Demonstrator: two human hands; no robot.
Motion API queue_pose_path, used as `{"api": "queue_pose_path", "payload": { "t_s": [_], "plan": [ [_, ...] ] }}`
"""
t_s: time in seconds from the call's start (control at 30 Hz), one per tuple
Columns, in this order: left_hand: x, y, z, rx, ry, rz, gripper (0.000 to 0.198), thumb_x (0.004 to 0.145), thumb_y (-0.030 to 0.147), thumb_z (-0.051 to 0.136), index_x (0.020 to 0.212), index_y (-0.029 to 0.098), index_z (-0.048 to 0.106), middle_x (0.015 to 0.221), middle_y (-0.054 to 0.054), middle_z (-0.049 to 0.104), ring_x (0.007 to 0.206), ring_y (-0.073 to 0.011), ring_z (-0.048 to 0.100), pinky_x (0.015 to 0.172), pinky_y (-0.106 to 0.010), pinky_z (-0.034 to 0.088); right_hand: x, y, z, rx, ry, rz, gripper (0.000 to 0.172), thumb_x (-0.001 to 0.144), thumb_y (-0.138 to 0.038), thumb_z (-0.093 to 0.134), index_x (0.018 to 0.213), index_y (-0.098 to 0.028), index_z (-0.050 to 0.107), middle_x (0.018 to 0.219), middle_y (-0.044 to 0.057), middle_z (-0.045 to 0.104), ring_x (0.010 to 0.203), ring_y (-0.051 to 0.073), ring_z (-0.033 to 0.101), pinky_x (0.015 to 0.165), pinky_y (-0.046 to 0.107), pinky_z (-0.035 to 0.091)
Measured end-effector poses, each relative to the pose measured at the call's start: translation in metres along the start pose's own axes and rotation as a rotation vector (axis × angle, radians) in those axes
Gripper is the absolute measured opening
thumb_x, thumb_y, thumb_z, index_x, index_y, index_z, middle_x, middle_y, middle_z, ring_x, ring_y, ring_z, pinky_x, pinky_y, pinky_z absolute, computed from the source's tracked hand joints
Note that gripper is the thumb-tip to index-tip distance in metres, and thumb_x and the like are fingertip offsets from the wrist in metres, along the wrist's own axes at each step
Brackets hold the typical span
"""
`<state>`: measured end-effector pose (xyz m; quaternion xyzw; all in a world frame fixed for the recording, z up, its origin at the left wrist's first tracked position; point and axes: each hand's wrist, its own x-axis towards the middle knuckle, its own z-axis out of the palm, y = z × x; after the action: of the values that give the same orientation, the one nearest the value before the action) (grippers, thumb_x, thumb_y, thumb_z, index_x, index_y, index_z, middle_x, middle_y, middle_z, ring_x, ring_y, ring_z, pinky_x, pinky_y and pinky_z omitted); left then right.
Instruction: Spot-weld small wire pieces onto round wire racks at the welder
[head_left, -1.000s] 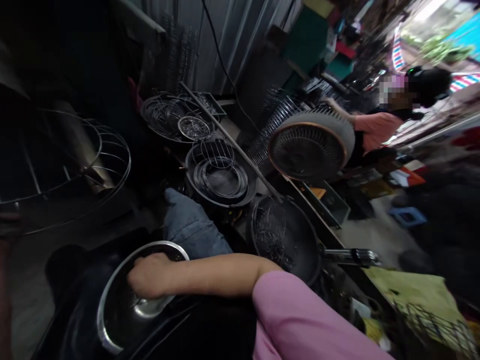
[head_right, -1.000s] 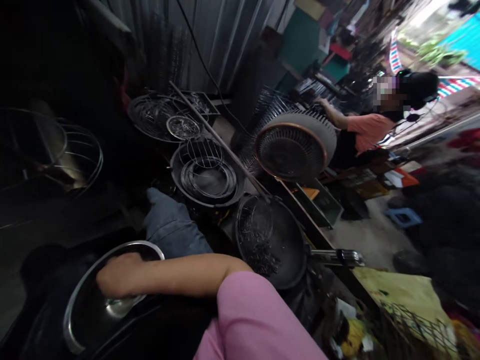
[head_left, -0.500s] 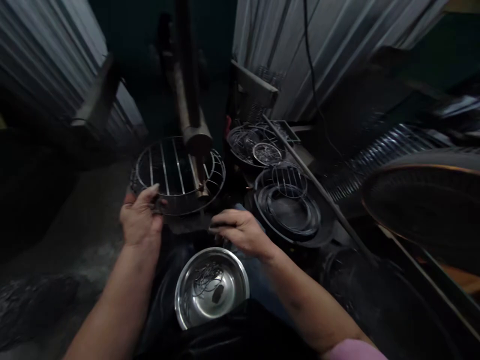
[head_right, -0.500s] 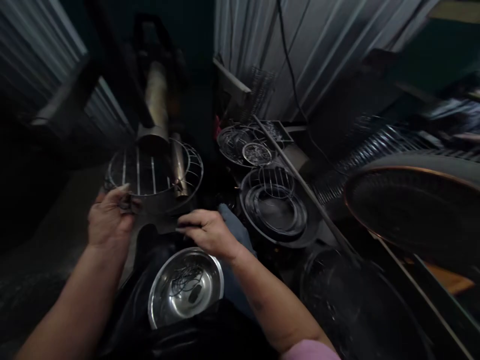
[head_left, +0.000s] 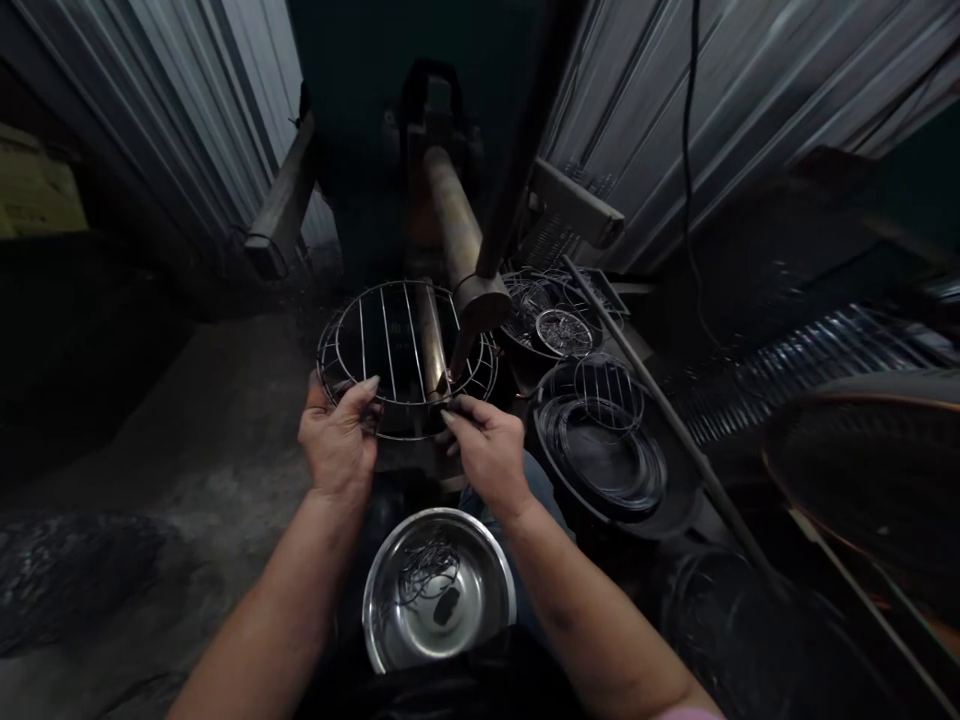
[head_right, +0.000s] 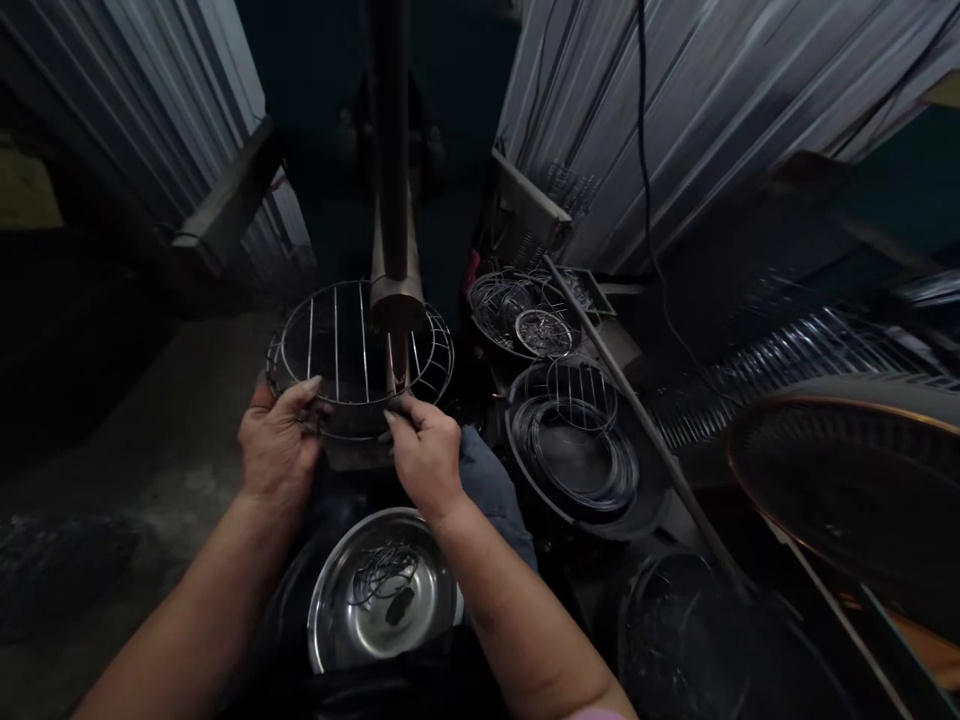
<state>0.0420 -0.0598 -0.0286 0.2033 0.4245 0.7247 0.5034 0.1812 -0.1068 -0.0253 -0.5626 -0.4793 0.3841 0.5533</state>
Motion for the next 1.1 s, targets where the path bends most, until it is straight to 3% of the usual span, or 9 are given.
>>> {"api": "queue_pose_path", "payload": {
  "t_s": [0.17,0.4,0.67,1.1],
  "plan": [
    [0.000,-0.002,-0.001,-0.022,0.008,-0.021,0.043,0.052,0.020,0.083,0.088,0.021,0.060,0.076,0.005,0.058,0.053,-0.0074,0.052,0.050,-0.021,0.041,-0.011,-0.004,-0.006,0.039,-0.035,-0.016,0.025,0.079,-0.036,0.067,0.095,-0.019,0.075,0.072,0.002,0.069,0.050,0.011,0.059,0.046,0.021,0.048],
    [-0.006,0.000,0.006,-0.063,-0.018,-0.021,0.045,0.051,0.019,0.083,0.089,0.021,0.060,0.078,0.005,0.058,0.054,-0.0073,0.053,0.050,-0.021,0.041,0.006,0.018,-0.002,-0.079,0.095,-0.003,0.026,0.077,-0.036,0.066,0.091,-0.016,0.075,0.065,0.002,0.070,0.055,0.015,0.063,0.051,0.025,0.051],
    [-0.006,-0.001,0.012,-0.056,-0.006,-0.047,0.042,0.051,0.020,0.083,0.086,0.020,0.060,0.075,0.004,0.058,0.053,-0.0077,0.052,0.050,-0.022,0.041,0.007,0.025,0.000,0.024,0.167,-0.032,0.025,0.076,-0.037,0.068,0.084,-0.015,0.073,0.064,0.002,0.068,0.050,0.014,0.060,0.047,0.024,0.049],
    [0.004,-0.003,0.015,-0.072,0.004,-0.093,0.047,0.050,0.020,0.085,0.089,0.020,0.061,0.070,0.005,0.056,0.053,-0.0074,0.051,0.050,-0.021,0.042,0.015,0.016,0.007,0.074,0.175,-0.029,0.019,0.076,-0.033,0.067,0.080,-0.015,0.071,0.064,0.001,0.066,0.051,0.014,0.061,0.046,0.022,0.048]
  ]
}}
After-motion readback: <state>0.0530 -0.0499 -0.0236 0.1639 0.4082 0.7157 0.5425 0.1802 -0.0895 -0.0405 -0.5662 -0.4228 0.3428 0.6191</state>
